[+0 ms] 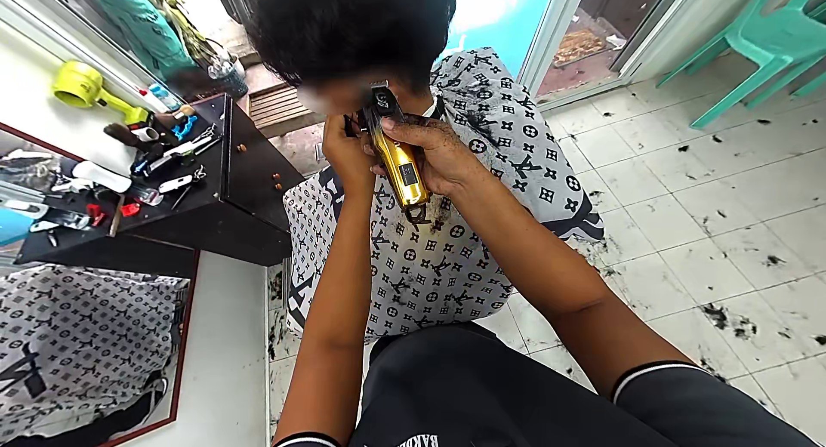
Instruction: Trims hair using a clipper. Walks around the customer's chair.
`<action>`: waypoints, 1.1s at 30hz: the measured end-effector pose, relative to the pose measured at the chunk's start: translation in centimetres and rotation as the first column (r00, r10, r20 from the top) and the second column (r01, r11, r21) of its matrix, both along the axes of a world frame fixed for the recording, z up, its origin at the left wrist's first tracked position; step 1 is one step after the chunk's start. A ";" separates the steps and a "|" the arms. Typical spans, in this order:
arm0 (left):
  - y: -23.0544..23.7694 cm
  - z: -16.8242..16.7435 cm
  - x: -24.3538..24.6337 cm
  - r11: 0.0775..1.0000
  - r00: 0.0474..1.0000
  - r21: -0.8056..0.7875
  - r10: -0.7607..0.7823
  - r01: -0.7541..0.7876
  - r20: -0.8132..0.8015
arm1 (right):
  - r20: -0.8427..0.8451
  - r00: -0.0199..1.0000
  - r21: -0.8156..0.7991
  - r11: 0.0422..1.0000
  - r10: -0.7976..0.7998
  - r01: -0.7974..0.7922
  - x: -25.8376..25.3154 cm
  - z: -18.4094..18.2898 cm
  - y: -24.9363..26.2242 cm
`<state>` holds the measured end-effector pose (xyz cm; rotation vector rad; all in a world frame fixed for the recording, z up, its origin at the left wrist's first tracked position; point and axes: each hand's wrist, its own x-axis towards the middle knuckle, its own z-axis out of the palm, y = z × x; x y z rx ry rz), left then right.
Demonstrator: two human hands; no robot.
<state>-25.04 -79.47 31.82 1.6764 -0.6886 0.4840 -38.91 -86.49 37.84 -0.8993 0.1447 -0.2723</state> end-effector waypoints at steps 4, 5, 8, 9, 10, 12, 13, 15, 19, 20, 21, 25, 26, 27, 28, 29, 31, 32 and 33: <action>0.0 0.0 -0.1 1.000 1.000 0.002 -0.001 0.001 -0.006 | 0.011 0.999 0.036 0.999 -0.032 0.031 0.3 -0.3 0.2; 0.0 0.1 -0.2 1.000 1.000 0.005 -0.001 0.001 -0.008 | 0.011 0.999 0.048 0.998 -0.031 0.030 0.3 -0.4 0.2; 0.0 0.2 -0.3 1.000 1.000 0.009 0.016 -0.016 -0.006 | 0.030 0.999 0.077 0.996 -0.035 0.033 0.5 -0.6 0.4; -0.1 0.2 -0.2 1.000 1.000 0.003 0.020 -0.020 -0.004 | 0.039 0.999 0.085 0.996 -0.035 0.032 0.5 -0.7 0.4; -0.1 0.2 -0.2 1.000 1.000 -0.001 0.022 -0.022 -0.005 | 0.043 0.998 0.094 0.995 -0.036 0.032 0.6 -0.7 0.4; 0.0 0.2 -0.2 1.000 1.000 0.004 0.019 -0.019 -0.010 | 0.063 0.997 0.093 0.995 -0.054 0.048 0.7 -1.0 0.6; 0.0 0.2 -0.3 1.000 1.000 0.012 0.016 -0.016 -0.011 | 0.095 0.994 0.075 0.996 -0.061 0.054 0.6 -1.3 0.7; 0.4 0.2 -0.5 1.000 1.000 0.011 -0.019 0.019 -0.005 | 0.177 0.983 0.009 0.999 -0.049 0.048 -0.1 -2.4 1.0; 2.5 0.3 -1.3 0.986 0.987 0.024 -0.162 0.162 -0.017 | 0.168 0.986 0.113 0.993 0.020 -0.039 -4.2 -5.1 3.1; 3.0 0.2 -1.5 0.976 0.975 0.020 -0.216 0.217 -0.051 | 0.190 0.980 0.194 0.976 0.063 -0.100 -5.0 -6.0 3.4; 3.4 0.1 -1.8 0.961 0.958 -0.001 -0.276 0.277 -0.079 | 0.187 0.976 0.246 0.957 0.110 -0.155 -5.6 -6.7 3.8; 4.2 0.3 -1.8 0.822 0.800 -0.108 -0.568 0.558 -0.192 | 0.073 0.957 0.162 0.944 0.280 -0.289 -6.8 -8.2 4.6; 4.3 0.2 -1.7 0.800 0.767 -0.112 -0.598 0.589 -0.232 | 0.034 0.958 0.106 0.952 0.285 -0.287 -7.0 -8.2 4.8; 4.5 -0.1 -1.4 0.794 0.753 -0.094 -0.602 0.601 -0.266 | -0.014 0.963 0.054 0.961 0.271 -0.270 -7.1 -7.9 5.2; 4.8 -0.6 -1.0 0.795 0.751 -0.051 -0.591 0.605 -0.293 | -0.058 0.965 -0.012 0.966 0.256 -0.257 -7.3 -7.6 5.6; 5.2 -1.4 -0.6 0.798 0.756 0.002 -0.571 0.603 -0.319 | -0.101 0.967 -0.080 0.967 0.232 -0.240 -7.4 -7.3 6.1; 6.7 -2.9 0.1 0.794 0.756 0.083 -0.533 0.602 -0.380 | -0.175 0.969 -0.207 0.955 0.176 -0.211 -7.3 -6.8 7.5; 7.9 -3.5 0.4 0.792 0.752 0.112 -0.511 0.600 -0.417 | -0.207 0.966 -0.244 0.948 0.156 -0.206 -7.1 -6.7 8.4; 9.5 -3.8 0.6 0.790 0.746 0.143 -0.480 0.597 -0.461 | -0.225 0.963 -0.243 0.949 0.146 -0.201 -6.8 -6.8 9.4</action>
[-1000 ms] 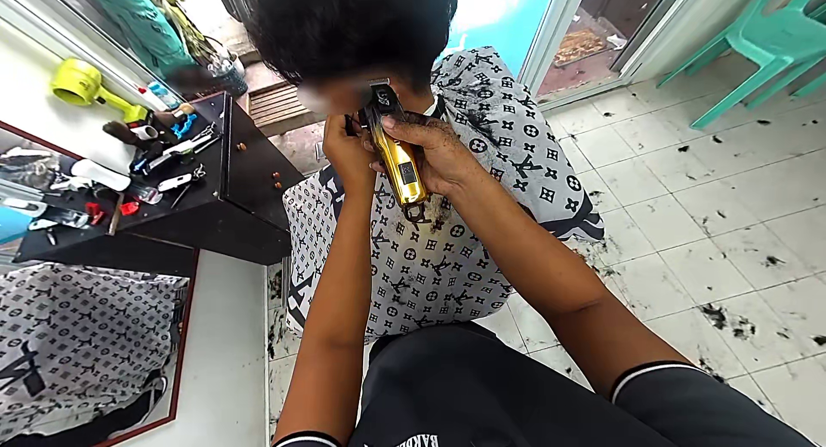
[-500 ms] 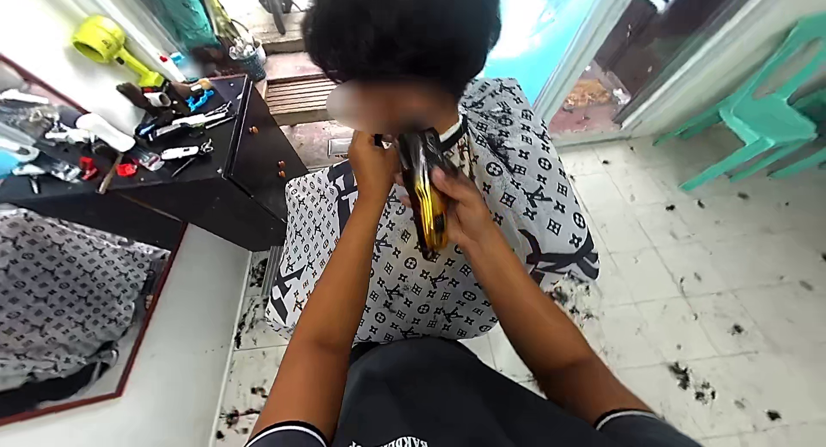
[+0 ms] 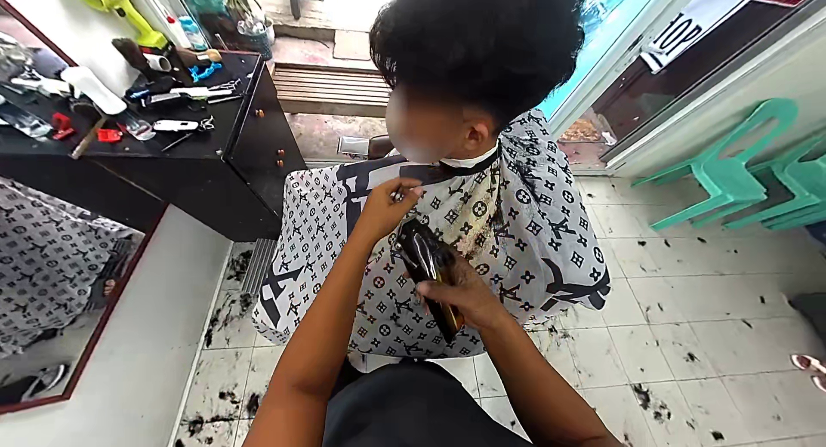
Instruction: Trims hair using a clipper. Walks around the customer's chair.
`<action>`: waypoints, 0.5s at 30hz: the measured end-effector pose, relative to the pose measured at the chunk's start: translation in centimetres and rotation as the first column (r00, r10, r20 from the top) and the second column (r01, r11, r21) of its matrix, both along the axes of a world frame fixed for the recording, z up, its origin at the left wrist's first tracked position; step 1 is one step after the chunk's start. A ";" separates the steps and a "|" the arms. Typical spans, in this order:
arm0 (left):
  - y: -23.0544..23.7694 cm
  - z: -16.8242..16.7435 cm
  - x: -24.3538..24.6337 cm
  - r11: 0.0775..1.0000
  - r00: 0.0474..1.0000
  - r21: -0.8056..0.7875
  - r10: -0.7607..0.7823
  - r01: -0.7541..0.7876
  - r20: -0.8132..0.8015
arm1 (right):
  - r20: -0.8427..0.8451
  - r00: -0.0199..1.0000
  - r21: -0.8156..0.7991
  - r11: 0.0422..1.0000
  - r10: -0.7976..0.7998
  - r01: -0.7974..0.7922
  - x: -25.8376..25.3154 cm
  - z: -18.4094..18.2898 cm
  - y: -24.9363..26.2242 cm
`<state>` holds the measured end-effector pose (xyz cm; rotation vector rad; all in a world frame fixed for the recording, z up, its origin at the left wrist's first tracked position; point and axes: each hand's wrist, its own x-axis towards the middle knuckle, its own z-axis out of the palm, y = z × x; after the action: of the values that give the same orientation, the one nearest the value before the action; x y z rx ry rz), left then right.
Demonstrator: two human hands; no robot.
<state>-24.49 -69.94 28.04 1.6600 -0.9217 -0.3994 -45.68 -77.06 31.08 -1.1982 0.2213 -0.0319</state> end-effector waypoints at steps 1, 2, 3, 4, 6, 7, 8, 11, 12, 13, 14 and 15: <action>2.0 -0.4 0.2 0.998 0.999 0.055 0.013 -0.011 -0.037 | -0.001 1.000 0.054 0.999 -0.011 0.011 0.5 -0.3 1.1; 4.3 -0.9 0.4 0.994 0.995 0.103 0.039 -0.030 -0.087 | 0.007 1.000 0.139 0.990 -0.018 0.017 1.1 -0.8 2.5; 6.7 -2.1 1.1 0.989 0.987 0.133 0.080 -0.062 -0.140 | 0.004 1.000 0.201 0.979 -0.018 0.016 1.9 -1.2 4.0; 9.5 -3.7 2.0 0.982 0.969 0.157 0.140 -0.109 -0.205 | -0.019 1.000 0.224 0.975 -0.001 0.006 2.8 -1.7 5.6; 15.3 -7.3 3.8 0.955 0.864 0.169 0.293 -0.244 -0.409 | -0.103 0.994 0.149 0.989 0.038 -0.022 5.3 -2.6 9.1; 18.5 -9.0 4.4 0.936 0.761 0.158 0.348 -0.315 -0.548 | -0.153 0.986 0.073 0.996 0.060 -0.049 6.7 -3.1 11.0; 22.0 -10.6 4.9 0.911 0.628 0.147 0.376 -0.386 -0.681 | -0.195 0.978 0.016 0.997 0.079 -0.078 8.2 -3.7 13.1; 33.6 -15.4 5.9 0.791 0.194 0.146 0.317 -0.594 -0.929 | -0.262 0.960 0.062 0.994 0.099 -0.086 13.8 -6.1 19.9; 37.7 -16.9 6.0 0.748 0.082 0.163 0.279 -0.644 -0.957 | -0.279 0.955 0.123 0.990 0.099 -0.067 16.0 -7.0 22.1; 41.7 -18.3 5.9 0.697 -0.013 0.189 0.250 -0.692 -0.968 | -0.306 0.946 0.174 0.983 0.109 -0.057 18.3 -7.9 24.1; 45.4 -19.4 5.6 0.636 -0.098 0.220 0.222 -0.739 -0.970 | -0.343 0.932 0.188 0.981 0.116 -0.052 20.8 -8.7 25.8; 48.9 -20.1 5.1 0.577 -0.164 0.254 0.204 -0.776 -0.965 | -0.374 0.921 0.174 0.983 0.112 -0.049 23.1 -9.7 27.4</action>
<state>-19.35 -21.08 7.98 0.7493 0.7979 -0.5233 -22.55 -49.66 21.41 -1.0416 0.5083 0.2916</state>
